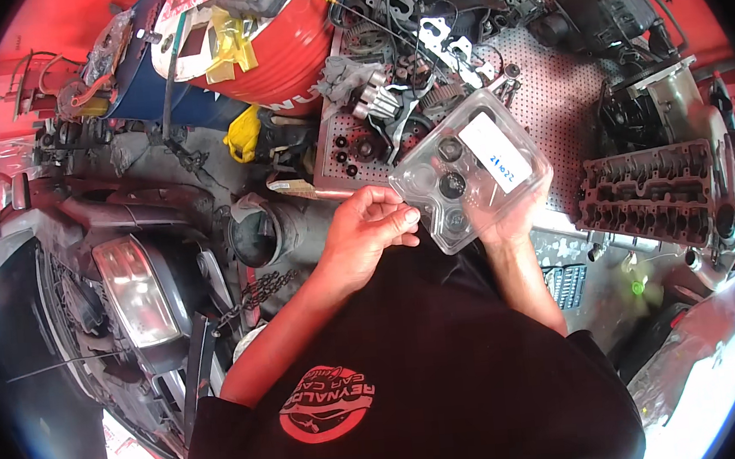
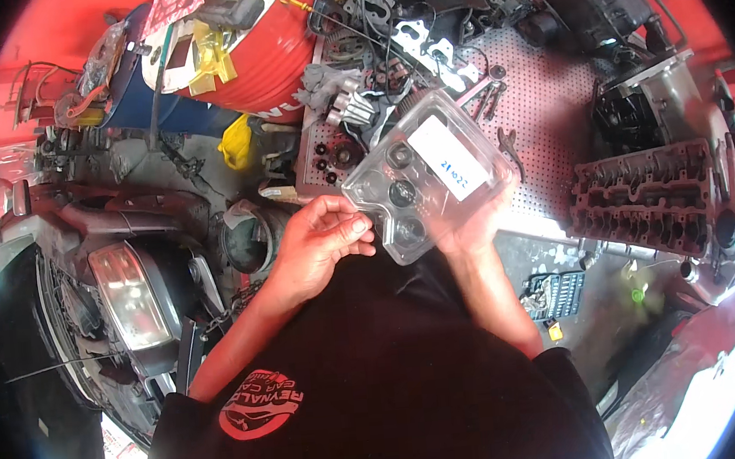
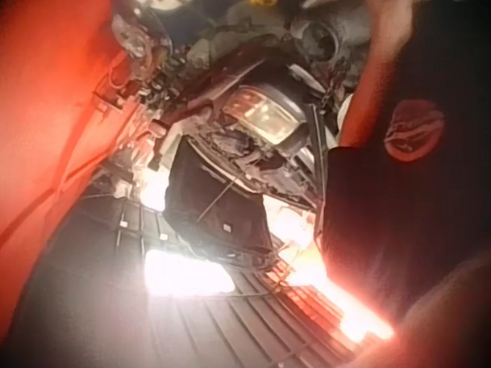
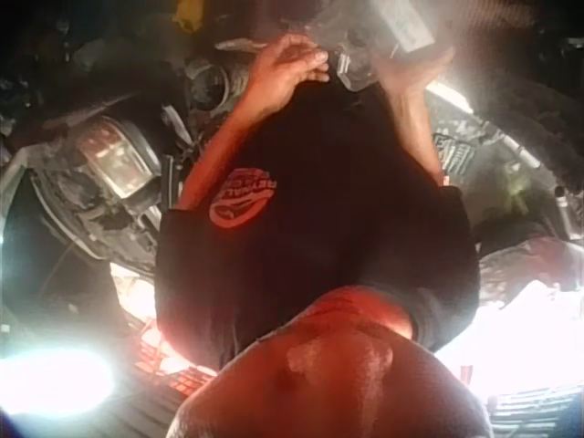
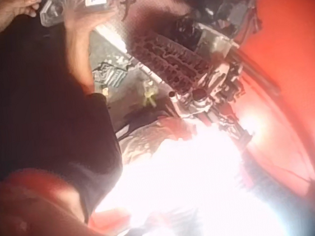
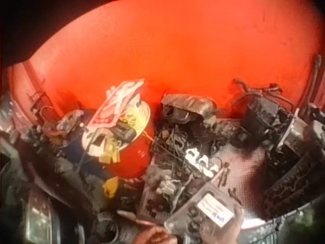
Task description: The person wipes an engine cylinder head with a cloth, touches metal shims arranged on a drum, and takes valve lifters out of a plastic package by hand.
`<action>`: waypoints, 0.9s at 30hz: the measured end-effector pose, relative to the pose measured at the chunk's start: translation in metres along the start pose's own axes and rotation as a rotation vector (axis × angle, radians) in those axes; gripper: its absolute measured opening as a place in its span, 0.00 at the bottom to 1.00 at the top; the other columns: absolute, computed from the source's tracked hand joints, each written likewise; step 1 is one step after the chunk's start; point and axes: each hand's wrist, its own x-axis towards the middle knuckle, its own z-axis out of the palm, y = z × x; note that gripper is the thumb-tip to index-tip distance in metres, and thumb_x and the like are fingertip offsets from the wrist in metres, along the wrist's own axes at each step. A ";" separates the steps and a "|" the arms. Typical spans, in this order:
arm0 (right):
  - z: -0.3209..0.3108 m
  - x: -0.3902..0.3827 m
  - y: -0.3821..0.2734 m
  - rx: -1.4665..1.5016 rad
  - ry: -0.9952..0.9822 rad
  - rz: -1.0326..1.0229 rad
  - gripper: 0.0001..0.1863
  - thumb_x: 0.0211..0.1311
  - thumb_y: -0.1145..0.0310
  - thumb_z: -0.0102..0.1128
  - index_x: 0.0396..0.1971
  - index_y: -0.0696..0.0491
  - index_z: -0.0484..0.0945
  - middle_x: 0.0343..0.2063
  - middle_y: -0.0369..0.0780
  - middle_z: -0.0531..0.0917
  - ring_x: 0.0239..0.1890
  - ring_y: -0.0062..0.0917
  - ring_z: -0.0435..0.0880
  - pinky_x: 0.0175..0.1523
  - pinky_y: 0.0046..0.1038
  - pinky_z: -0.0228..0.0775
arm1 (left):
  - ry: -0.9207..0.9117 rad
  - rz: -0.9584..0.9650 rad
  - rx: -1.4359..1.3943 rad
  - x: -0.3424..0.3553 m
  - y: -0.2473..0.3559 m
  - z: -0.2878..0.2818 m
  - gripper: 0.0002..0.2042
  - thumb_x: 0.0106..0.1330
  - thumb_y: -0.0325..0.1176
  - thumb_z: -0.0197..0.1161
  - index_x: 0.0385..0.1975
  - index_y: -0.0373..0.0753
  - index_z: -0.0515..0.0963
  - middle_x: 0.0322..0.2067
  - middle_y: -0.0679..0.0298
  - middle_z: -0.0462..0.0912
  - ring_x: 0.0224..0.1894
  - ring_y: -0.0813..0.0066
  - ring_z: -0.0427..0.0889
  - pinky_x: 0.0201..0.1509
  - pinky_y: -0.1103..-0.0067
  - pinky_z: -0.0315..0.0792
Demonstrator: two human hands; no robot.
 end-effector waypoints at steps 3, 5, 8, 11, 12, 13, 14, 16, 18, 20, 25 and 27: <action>-0.005 -0.008 -0.008 -0.014 0.020 0.043 0.39 0.64 0.36 0.40 0.63 0.53 0.66 0.57 0.44 0.75 0.54 0.39 0.78 0.52 0.44 0.75 | -0.010 -0.005 -0.097 0.003 0.004 0.003 0.08 0.67 0.26 0.62 0.42 0.34 0.72 0.38 0.58 0.80 0.40 0.67 0.82 0.45 0.67 0.80; -0.014 -0.023 -0.011 0.155 -0.237 0.122 0.37 0.61 0.41 0.53 0.65 0.49 0.65 0.60 0.46 0.73 0.58 0.41 0.75 0.58 0.40 0.74 | -0.011 0.003 -0.144 0.004 0.008 0.004 0.12 0.63 0.26 0.67 0.41 0.34 0.70 0.37 0.59 0.79 0.39 0.71 0.81 0.42 0.72 0.80; 0.003 -0.041 -0.013 0.052 -0.262 0.082 0.39 0.61 0.42 0.56 0.67 0.48 0.62 0.60 0.46 0.71 0.60 0.41 0.73 0.54 0.39 0.80 | -0.068 0.074 -0.039 -0.001 0.020 0.004 0.10 0.64 0.22 0.64 0.43 0.34 0.73 0.38 0.61 0.81 0.39 0.73 0.81 0.46 0.74 0.77; -0.009 -0.047 -0.014 0.270 -0.374 0.160 0.43 0.59 0.43 0.56 0.70 0.49 0.56 0.66 0.50 0.63 0.66 0.49 0.65 0.62 0.52 0.70 | -0.086 0.161 0.112 -0.005 0.039 0.011 0.12 0.61 0.20 0.66 0.43 0.34 0.73 0.38 0.62 0.81 0.39 0.75 0.81 0.46 0.77 0.77; -0.002 -0.043 -0.010 0.245 -0.439 0.185 0.45 0.58 0.41 0.57 0.71 0.49 0.55 0.67 0.51 0.62 0.67 0.49 0.63 0.62 0.51 0.70 | -0.102 0.130 0.199 -0.003 0.046 0.011 0.13 0.59 0.19 0.67 0.42 0.34 0.73 0.38 0.63 0.81 0.40 0.77 0.81 0.45 0.79 0.76; 0.014 -0.048 -0.008 -0.027 -0.329 0.126 0.47 0.57 0.38 0.56 0.71 0.50 0.55 0.67 0.51 0.61 0.67 0.48 0.63 0.63 0.51 0.68 | -0.105 0.139 0.203 0.000 0.051 0.011 0.13 0.59 0.19 0.67 0.42 0.34 0.73 0.38 0.63 0.81 0.40 0.77 0.81 0.45 0.79 0.76; 0.025 -0.051 -0.006 -0.050 -0.300 0.166 0.48 0.56 0.36 0.56 0.71 0.50 0.55 0.67 0.52 0.61 0.67 0.48 0.64 0.64 0.51 0.65 | -0.117 0.153 0.311 0.003 0.055 0.011 0.14 0.59 0.19 0.67 0.42 0.34 0.73 0.37 0.63 0.81 0.40 0.77 0.81 0.46 0.79 0.76; 0.043 -0.057 -0.011 -0.075 -0.280 0.211 0.50 0.55 0.35 0.56 0.71 0.51 0.55 0.67 0.52 0.61 0.66 0.48 0.64 0.66 0.51 0.63 | -0.125 0.193 0.402 0.002 0.059 0.012 0.14 0.58 0.20 0.68 0.43 0.35 0.73 0.35 0.65 0.81 0.40 0.78 0.80 0.46 0.79 0.76; 0.058 -0.061 -0.016 0.030 -0.342 0.397 0.45 0.57 0.36 0.54 0.66 0.54 0.62 0.65 0.54 0.63 0.61 0.46 0.70 0.61 0.48 0.64 | -0.118 0.242 0.433 -0.011 0.061 0.015 0.16 0.57 0.20 0.69 0.43 0.35 0.73 0.36 0.65 0.80 0.40 0.78 0.80 0.46 0.78 0.76; 0.048 -0.063 -0.018 -0.050 -0.357 0.395 0.44 0.57 0.37 0.54 0.65 0.54 0.62 0.65 0.54 0.63 0.60 0.46 0.70 0.61 0.47 0.64 | -0.038 0.322 0.574 -0.037 0.071 0.021 0.19 0.54 0.22 0.72 0.44 0.35 0.73 0.39 0.66 0.78 0.40 0.79 0.80 0.46 0.78 0.76; 0.021 -0.069 -0.020 -0.329 -0.308 0.270 0.42 0.57 0.39 0.54 0.64 0.55 0.63 0.65 0.54 0.64 0.59 0.44 0.71 0.60 0.45 0.64 | -0.079 0.374 0.713 -0.066 0.079 0.033 0.19 0.54 0.26 0.72 0.43 0.38 0.71 0.35 0.65 0.76 0.37 0.76 0.78 0.40 0.76 0.74; 0.014 -0.064 -0.020 -0.377 -0.303 0.277 0.42 0.58 0.39 0.54 0.63 0.55 0.64 0.65 0.54 0.64 0.58 0.44 0.71 0.59 0.44 0.64 | -0.073 0.382 0.749 -0.073 0.083 0.037 0.19 0.55 0.28 0.72 0.43 0.38 0.71 0.34 0.64 0.75 0.36 0.75 0.77 0.39 0.77 0.74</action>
